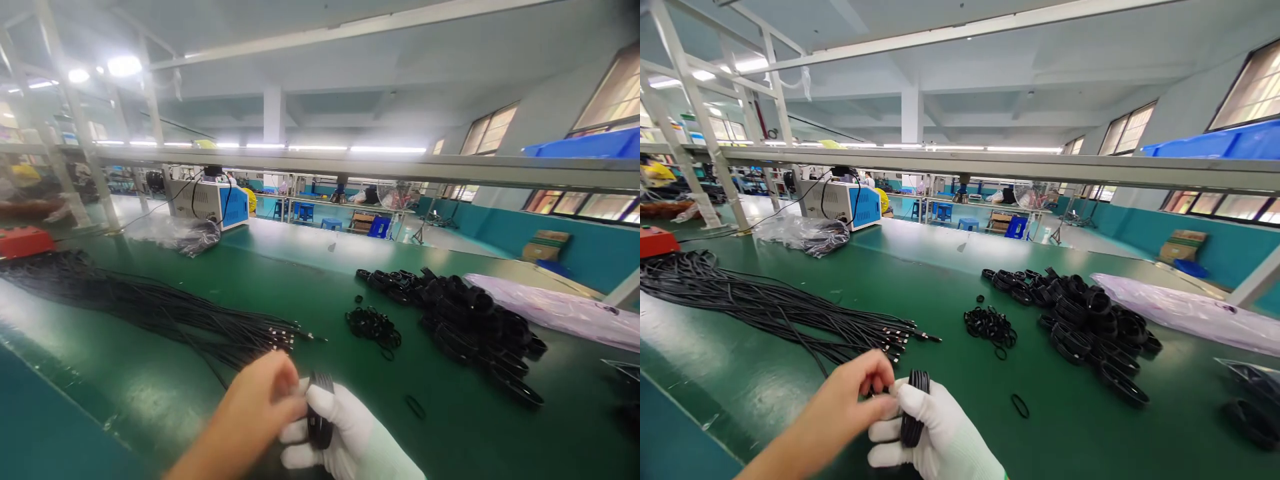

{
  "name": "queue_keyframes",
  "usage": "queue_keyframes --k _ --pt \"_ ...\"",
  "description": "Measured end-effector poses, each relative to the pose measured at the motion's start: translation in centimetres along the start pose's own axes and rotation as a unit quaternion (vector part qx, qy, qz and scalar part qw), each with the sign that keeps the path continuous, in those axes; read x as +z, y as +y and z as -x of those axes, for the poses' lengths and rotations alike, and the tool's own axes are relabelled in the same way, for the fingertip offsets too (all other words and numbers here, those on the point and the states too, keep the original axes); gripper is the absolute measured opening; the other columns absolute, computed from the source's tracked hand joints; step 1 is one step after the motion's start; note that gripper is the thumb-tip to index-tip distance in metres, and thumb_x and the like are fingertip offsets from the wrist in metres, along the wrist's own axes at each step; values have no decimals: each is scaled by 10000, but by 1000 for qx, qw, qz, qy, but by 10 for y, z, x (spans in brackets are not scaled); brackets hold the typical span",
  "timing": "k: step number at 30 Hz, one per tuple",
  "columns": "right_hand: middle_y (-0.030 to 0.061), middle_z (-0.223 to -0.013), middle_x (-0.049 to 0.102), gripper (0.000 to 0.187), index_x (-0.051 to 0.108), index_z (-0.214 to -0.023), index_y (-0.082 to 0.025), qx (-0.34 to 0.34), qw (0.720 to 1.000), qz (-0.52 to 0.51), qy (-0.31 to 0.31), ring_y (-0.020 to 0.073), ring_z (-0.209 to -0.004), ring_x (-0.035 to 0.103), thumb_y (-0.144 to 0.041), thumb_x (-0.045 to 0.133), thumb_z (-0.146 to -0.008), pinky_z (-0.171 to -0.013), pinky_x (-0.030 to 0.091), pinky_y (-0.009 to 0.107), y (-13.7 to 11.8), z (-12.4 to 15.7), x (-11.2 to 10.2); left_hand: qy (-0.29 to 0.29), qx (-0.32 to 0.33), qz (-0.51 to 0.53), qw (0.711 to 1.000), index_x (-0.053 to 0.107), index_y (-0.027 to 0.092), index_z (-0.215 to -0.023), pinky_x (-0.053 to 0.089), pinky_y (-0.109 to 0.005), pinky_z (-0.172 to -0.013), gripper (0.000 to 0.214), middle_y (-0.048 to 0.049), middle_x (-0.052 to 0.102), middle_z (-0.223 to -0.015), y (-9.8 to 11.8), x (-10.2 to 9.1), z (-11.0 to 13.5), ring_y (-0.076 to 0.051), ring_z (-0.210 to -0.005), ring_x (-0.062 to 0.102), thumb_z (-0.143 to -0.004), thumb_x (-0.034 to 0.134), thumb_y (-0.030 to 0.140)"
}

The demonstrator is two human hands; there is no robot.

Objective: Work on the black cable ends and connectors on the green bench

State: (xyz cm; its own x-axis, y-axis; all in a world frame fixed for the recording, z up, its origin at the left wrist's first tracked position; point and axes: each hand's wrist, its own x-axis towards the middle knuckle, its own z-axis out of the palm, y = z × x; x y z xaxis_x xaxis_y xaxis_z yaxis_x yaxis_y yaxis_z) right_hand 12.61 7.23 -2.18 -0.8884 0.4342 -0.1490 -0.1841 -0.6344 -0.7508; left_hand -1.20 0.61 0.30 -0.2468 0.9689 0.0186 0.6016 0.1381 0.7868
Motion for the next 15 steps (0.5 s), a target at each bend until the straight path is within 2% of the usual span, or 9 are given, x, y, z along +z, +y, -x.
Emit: queue_keyframes --k 3,5,7,10,12,15 --pt "53 -820 579 242 607 -851 -92 -66 997 -14 -39 113 -714 561 -331 632 -833 -668 489 249 -1 0 6 14 101 -91 991 550 186 -652 353 -335 -780 102 -26 618 -839 -2 15 19 -224 -863 508 -641 651 187" --pt "43 -816 583 249 615 -860 -94 -66 997 7 -46 112 -739 563 -336 654 -815 -694 480 238 -4 1 7 6 139 -93 986 545 181 -620 346 -344 -794 108 -28 638 -836 -4 19 23 -229 -869 512 -649 647 168" --pt "31 -821 595 295 612 -930 -112 -17 997 49 -49 123 -733 581 -368 670 -797 -683 502 262 -7 4 6 -17 115 -26 993 593 196 -705 377 -308 -764 56 -12 642 -839 -4 13 21 -200 -828 537 -673 617 158" --pt "30 -874 618 291 586 -1033 -135 49 991 106 -67 133 -709 601 -366 612 -856 -625 527 288 -10 8 0 -6 40 60 997 619 224 -898 409 -244 -669 224 20 631 -809 -3 -2 13 -150 -734 563 -705 541 142" --pt "53 -985 620 276 574 -1081 -142 54 988 129 -68 152 -792 614 -347 564 -896 -676 540 321 -10 10 -4 20 17 57 998 614 220 -862 395 -228 -613 222 35 620 -746 -2 -6 8 -138 -680 556 -693 503 127" --pt "78 -1125 589 315 549 -1155 -157 52 984 156 -62 193 -928 605 -348 551 -904 -776 537 386 -9 10 -8 39 4 33 999 564 206 -709 362 -217 -556 140 44 587 -643 -1 1 3 -127 -618 531 -663 474 109"
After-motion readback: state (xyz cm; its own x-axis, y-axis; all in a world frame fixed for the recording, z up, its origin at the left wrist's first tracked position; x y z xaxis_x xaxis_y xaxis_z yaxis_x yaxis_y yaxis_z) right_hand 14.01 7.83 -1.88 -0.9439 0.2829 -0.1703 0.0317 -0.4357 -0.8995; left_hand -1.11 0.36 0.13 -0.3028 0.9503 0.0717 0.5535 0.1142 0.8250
